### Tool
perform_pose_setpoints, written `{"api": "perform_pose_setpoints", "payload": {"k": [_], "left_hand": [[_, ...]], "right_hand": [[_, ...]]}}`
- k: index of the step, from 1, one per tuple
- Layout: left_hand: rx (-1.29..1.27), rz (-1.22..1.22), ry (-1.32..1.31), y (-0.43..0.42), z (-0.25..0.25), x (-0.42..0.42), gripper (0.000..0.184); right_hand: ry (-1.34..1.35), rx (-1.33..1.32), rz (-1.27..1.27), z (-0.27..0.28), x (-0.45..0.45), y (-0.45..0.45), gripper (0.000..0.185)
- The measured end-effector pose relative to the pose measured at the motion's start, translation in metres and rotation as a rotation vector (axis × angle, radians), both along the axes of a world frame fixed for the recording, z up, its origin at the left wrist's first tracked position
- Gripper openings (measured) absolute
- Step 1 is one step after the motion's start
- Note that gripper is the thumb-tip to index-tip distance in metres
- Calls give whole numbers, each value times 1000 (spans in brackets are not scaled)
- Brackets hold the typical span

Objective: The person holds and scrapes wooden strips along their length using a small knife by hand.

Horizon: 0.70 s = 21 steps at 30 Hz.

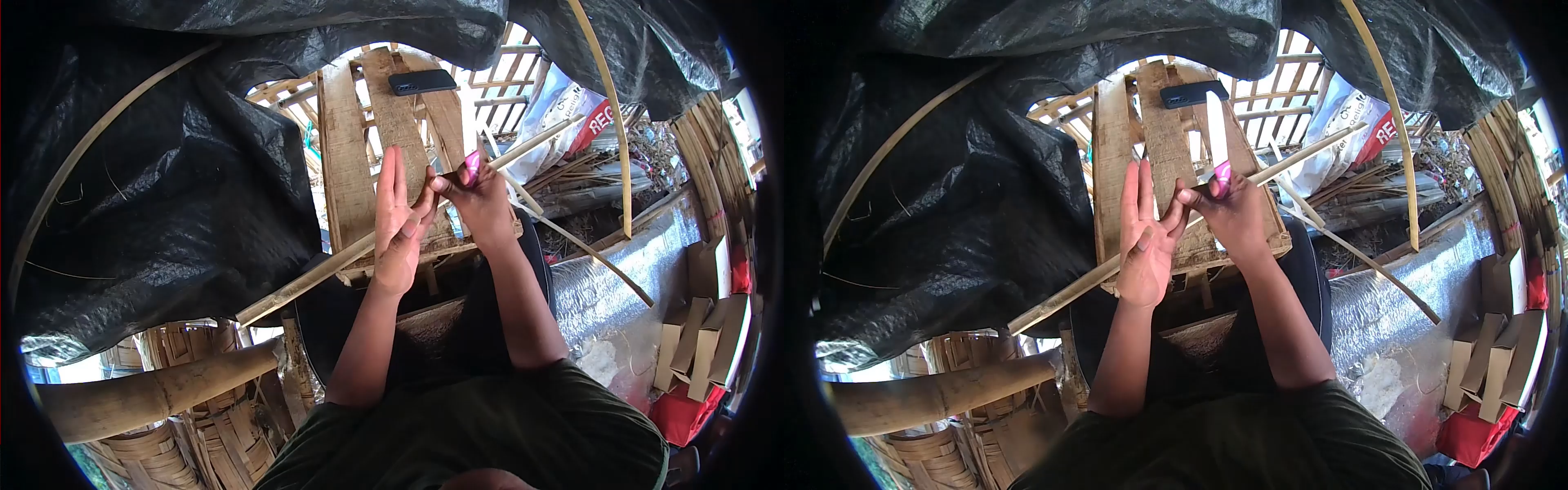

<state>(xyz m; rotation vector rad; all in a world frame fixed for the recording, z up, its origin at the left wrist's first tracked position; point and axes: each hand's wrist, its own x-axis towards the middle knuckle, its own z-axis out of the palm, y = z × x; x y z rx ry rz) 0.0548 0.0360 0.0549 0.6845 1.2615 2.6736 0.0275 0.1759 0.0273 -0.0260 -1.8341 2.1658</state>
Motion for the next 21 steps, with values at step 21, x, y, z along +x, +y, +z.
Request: {"api": "perform_pose_setpoints", "payload": {"k": [21], "left_hand": [[-302, 169, 324, 26, -12, 16, 90]], "right_hand": [[-87, -526, 16, -22, 23, -21, 31]]}}
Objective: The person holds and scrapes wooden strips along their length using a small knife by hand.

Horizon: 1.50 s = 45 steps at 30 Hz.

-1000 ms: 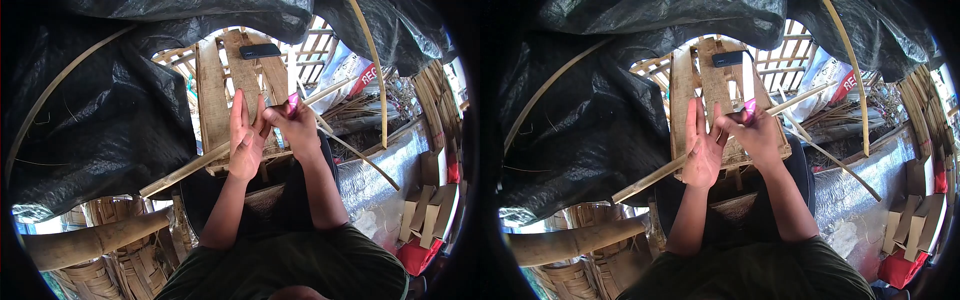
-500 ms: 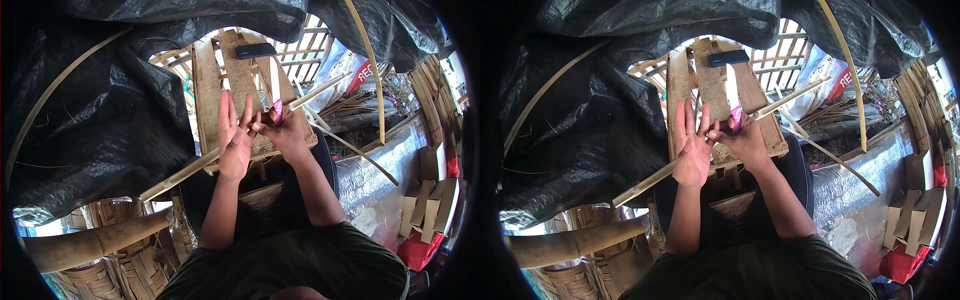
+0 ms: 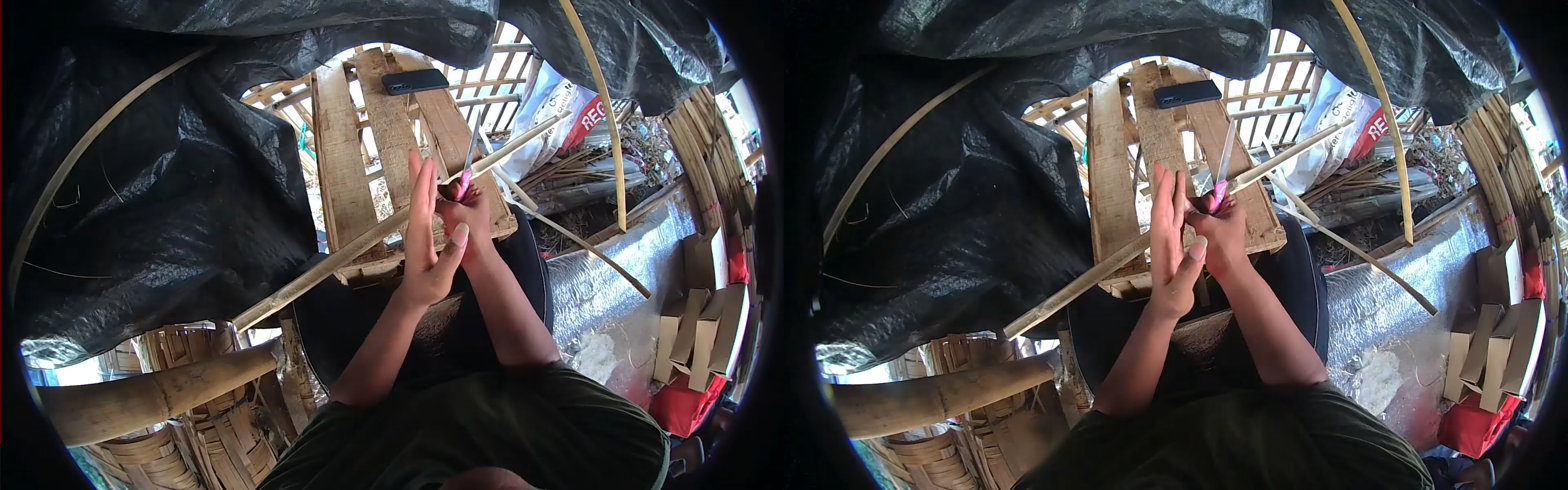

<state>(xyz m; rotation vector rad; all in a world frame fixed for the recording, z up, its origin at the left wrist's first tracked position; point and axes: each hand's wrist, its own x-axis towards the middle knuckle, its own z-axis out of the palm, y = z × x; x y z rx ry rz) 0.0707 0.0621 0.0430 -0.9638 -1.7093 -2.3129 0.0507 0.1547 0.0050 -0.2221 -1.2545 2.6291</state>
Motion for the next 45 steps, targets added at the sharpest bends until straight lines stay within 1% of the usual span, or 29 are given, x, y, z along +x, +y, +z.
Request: {"api": "perform_pose_setpoints", "payload": {"k": [1, 3, 8, 10, 11, 14, 16, 19, 21, 23, 25, 28, 29, 30, 31, 32, 34, 35, 36, 37, 38, 40, 41, 42, 43, 44, 45], "left_hand": [[-12, 25, 10, 2, -3, 1, 88], [-31, 47, 23, 5, -7, 3, 84], [-28, 35, 4, 8, -8, 7, 82], [-38, 31, 2, 9, -7, 9, 81], [-46, 28, 3, 9, -7, 10, 80], [-40, 27, 4, 9, -7, 10, 79], [-25, 28, 7, 10, -7, 10, 79], [-40, 23, 6, 11, -7, 11, 79], [-2, 4, -12, 10, -4, 12, 80], [3, -3, -7, 10, -3, 13, 81], [8, -11, -2, 10, -2, 13, 82], [-9, -16, -7, 11, 2, 17, 82], [64, -50, -93, 11, 11, 24, 81], [138, -84, -179, 12, 17, 29, 81], [94, -38, -92, 13, 18, 31, 82], [-29, 59, -15, 11, 23, 31, 83], [-33, 142, -27, 4, 16, 17, 82], [-37, 180, -102, 1, 15, 9, 80], [-59, 231, -41, -4, 2, -5, 78], [-175, 280, -45, -13, 5, -12, 75], [-393, 391, 28, -19, -1, -25, 72], [-790, 439, 110, -28, -7, -44, 66], [-782, 437, 111, -29, -12, -49, 66], [-1101, 490, 134, -29, -20, -53, 64], [-1424, 539, 157, -30, -29, -57, 64], [-1421, 541, 160, -31, -41, -61, 64], [-1462, 447, 123, -33, -54, -64, 67]], "right_hand": [[-58, 46, -14, 7, 1, -1, 31], [-66, 50, -24, 3, 1, -1, 30], [-79, 91, -61, -7, 0, 3, 27], [-141, 218, -93, -7, -2, 3, 24], [-140, 217, -93, -6, -2, 3, 24], [-104, 195, -94, 0, 1, 3, 22], [-198, 136, -89, 8, 4, 2, 22], [-253, 86, -85, 5, 4, 6, 21], [-232, 43, -63, 0, 3, 11, 21], [-212, 0, -40, 8, 4, 10, 21], [-272, 7, -73, 20, 7, 9, 21], [-221, -27, -67, 2, 1, 21, 20], [-235, -13, -226, 12, -2, 20, 23], [-177, 204, -227, -9, -8, 45, 26], [-204, 154, -346, -15, -17, 62, 28], [-215, 175, -359, -13, -17, 82, 29], [-270, 304, -292, -8, -8, 108, 23], [-272, 309, -292, -9, -3, 115, 23], [-303, 255, -219, -10, 3, 122, 23], [-331, 202, -148, -11, 8, 129, 27], [-327, 211, -151, -18, 11, 136, 27], [-325, 140, -94, -33, 19, 148, 37], [-341, 161, -118, -29, 22, 148, 35], [-338, 166, -121, -28, 24, 152, 35], [-311, 234, -112, -28, 26, 155, 36], [-282, 301, -101, -21, 27, 154, 36], [-311, 374, -135, -14, 29, 153, 37]]}}
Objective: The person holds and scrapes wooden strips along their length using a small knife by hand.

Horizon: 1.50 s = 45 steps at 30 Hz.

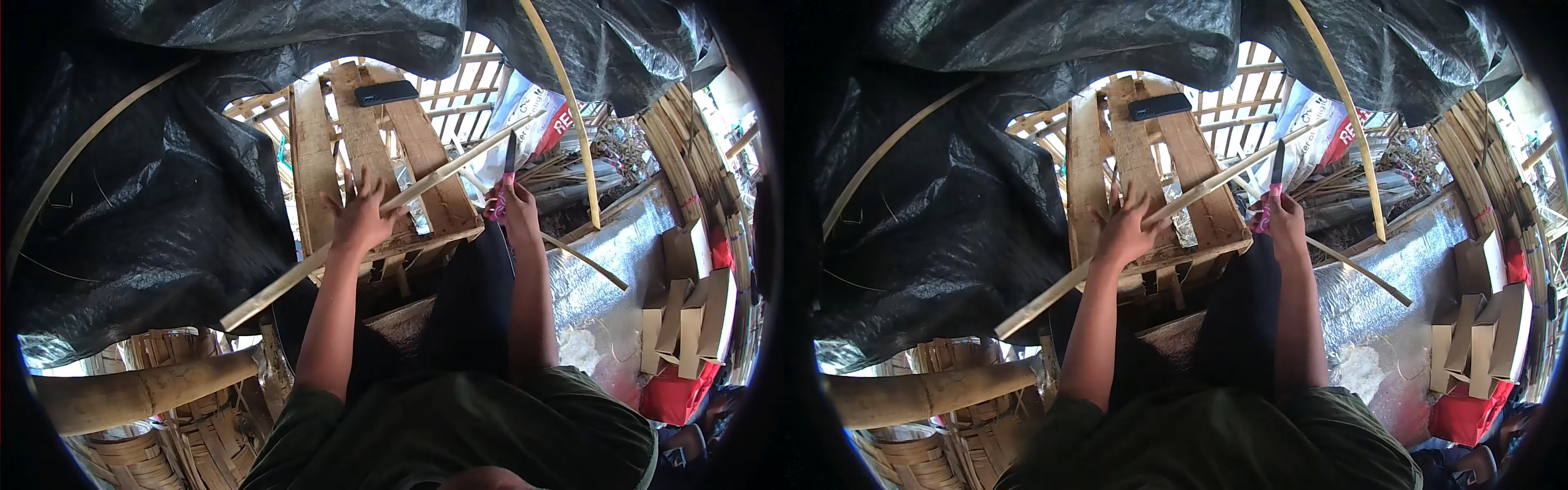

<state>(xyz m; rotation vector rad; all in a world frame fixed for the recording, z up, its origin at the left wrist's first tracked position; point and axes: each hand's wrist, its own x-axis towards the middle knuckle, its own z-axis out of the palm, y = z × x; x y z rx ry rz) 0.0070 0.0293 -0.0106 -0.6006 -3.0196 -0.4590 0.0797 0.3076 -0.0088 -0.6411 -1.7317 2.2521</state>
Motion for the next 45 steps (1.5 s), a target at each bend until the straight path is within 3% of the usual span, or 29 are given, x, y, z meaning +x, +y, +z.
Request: {"api": "perform_pose_setpoints", "payload": {"k": [1, 5, 11, 15, 16, 22, 29, 32, 34, 37, 39, 41, 43, 44, 45], "left_hand": [[-28, -37, -89, 0, 2, 2, 70], [12, -102, -23, 0, 2, 10, 47], [86, -133, -65, 4, 12, 22, 31], [110, -115, -130, 8, 14, 24, 29], [204, -129, 1, 10, 14, 27, 24], [286, -51, 30, 5, 17, 22, 19], [246, 26, 18, -7, 19, 17, 17], [245, 36, 63, 11, 16, 14, 17], [221, 20, 96, 19, 14, 14, 17], [176, -5, 187, 24, 5, 11, 16], [215, -63, 302, 23, 1, 10, 14], [220, -48, 254, 19, 1, 11, 14], [233, -25, 230, 19, 5, 6, 13], [209, -32, 245, 20, 5, 7, 13], [182, -38, 254, 19, 4, 10, 13]], "right_hand": [[3, -1, -1, 0, 0, 2, 37], [58, -10, 19, -16, -1, 13, 37], [-8, -47, -12, -10, 2, 17, 34], [-9, -22, 9, 2, 5, 21, 30], [4, -16, 10, 1, 6, 21, 30], [-3, -32, 56, 5, 18, 25, 32], [-45, -3, 81, -1, 24, 27, 39], [-86, -165, 90, -20, 11, 31, 37], [-83, 18, 55, -33, -2, 35, 36], [-214, 69, -14, -24, -32, 50, 36], [-240, 107, 6, -51, -74, 85, 38], [-271, 139, 22, -55, -78, 84, 40], [-484, 470, 0, -50, -95, 68, 39], [-342, 572, 124, -44, -88, 50, 38], [-401, 642, 361, -35, -87, 36, 37]]}}
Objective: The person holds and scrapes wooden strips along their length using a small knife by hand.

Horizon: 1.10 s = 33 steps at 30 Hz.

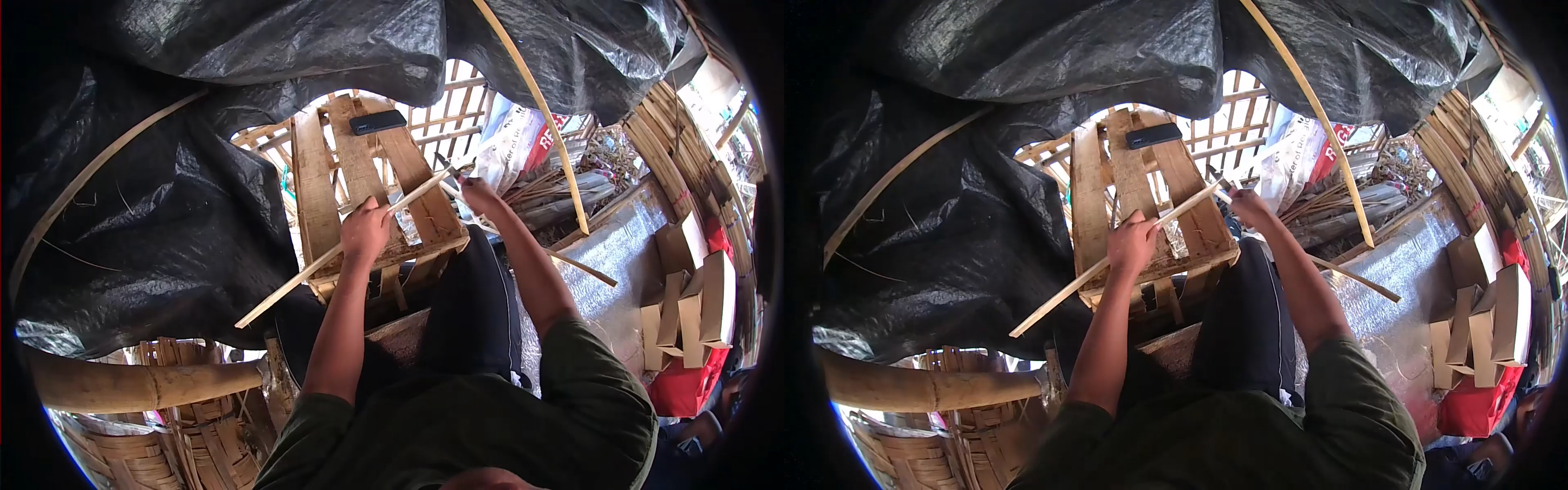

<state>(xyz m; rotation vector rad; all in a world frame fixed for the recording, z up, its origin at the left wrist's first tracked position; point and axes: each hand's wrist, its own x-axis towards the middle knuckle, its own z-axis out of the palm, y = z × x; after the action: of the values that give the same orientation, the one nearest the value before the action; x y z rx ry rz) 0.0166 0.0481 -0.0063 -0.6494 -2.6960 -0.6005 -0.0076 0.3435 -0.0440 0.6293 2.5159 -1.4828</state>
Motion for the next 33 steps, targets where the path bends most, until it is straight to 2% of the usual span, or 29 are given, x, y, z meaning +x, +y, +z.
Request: {"api": "perform_pose_setpoints", "payload": {"k": [2, 4, 5, 6, 8, 9, 10, 12, 14, 15, 16, 18, 20, 22, 23, 24, 26, 27, 30, 31, 32, 33], "left_hand": [[13, 4, 20, 0, 1, -2, 13], [30, -4, 51, -1, -2, 1, 14], [31, -3, 54, -2, 1, 1, 14], [77, -1, 43, -2, 4, 3, 13], [126, -8, 34, -1, 5, 5, 13], [162, 0, 89, 0, 5, 6, 13], [198, 9, 144, 1, 5, 6, 14], [220, -6, 164, 1, 4, 3, 14], [234, -11, 165, -2, -1, 7, 14], [231, -6, 132, -3, 0, 5, 14], [227, -2, 101, -4, 0, 4, 15], [244, -13, 85, -6, -2, 0, 16], [247, 35, 123, -6, -4, 0, 17], [270, 36, 154, -4, -7, -1, 17], [283, 30, 184, -5, -9, 0, 18], [282, 31, 177, -5, -11, 3, 18], [283, 26, 185, -4, -6, 1, 19], [283, 28, 187, -5, -4, 0, 19], [265, 26, 141, -7, 0, 3, 18], [228, 22, 102, -7, 1, 3, 19], [187, 15, 59, -8, 1, 4, 21], [186, 13, 55, -7, -2, 4, 21]], "right_hand": [[18, 160, -50, 9, -2, -5, 38], [-145, 9, 48, 7, -23, 33, 47], [-132, -87, -63, 9, -24, 39, 54], [-74, 119, -157, 9, -24, 40, 53], [-65, 241, -192, 27, -9, 17, 52], [30, 185, 47, -5, -16, 24, 53], [-35, 57, 6, 14, 1, -4, 54], [-137, 192, -14, 23, -8, 6, 52], [-69, 133, -200, 16, -17, 27, 48], [8, 146, -214, 13, -13, 30, 45], [5, 144, -216, 14, -7, 17, 45], [-71, -72, -24, 17, -2, -11, 42], [-106, -5, -17, 9, -12, 3, 41], [-115, -49, -100, 10, -26, 28, 51], [-108, 208, -182, 12, -25, 27, 50], [-89, 167, -211, 12, -24, 25, 49], [-100, 164, 39, 18, -15, 1, 47], [-92, -48, -17, 22, -8, -15, 43], [-214, -105, 47, 22, -23, 27, 40], [-141, -132, -74, 19, -26, 33, 40], [-37, 118, -196, 10, -30, 33, 46], [-104, 60, -54, 3, -30, 37, 48]]}}
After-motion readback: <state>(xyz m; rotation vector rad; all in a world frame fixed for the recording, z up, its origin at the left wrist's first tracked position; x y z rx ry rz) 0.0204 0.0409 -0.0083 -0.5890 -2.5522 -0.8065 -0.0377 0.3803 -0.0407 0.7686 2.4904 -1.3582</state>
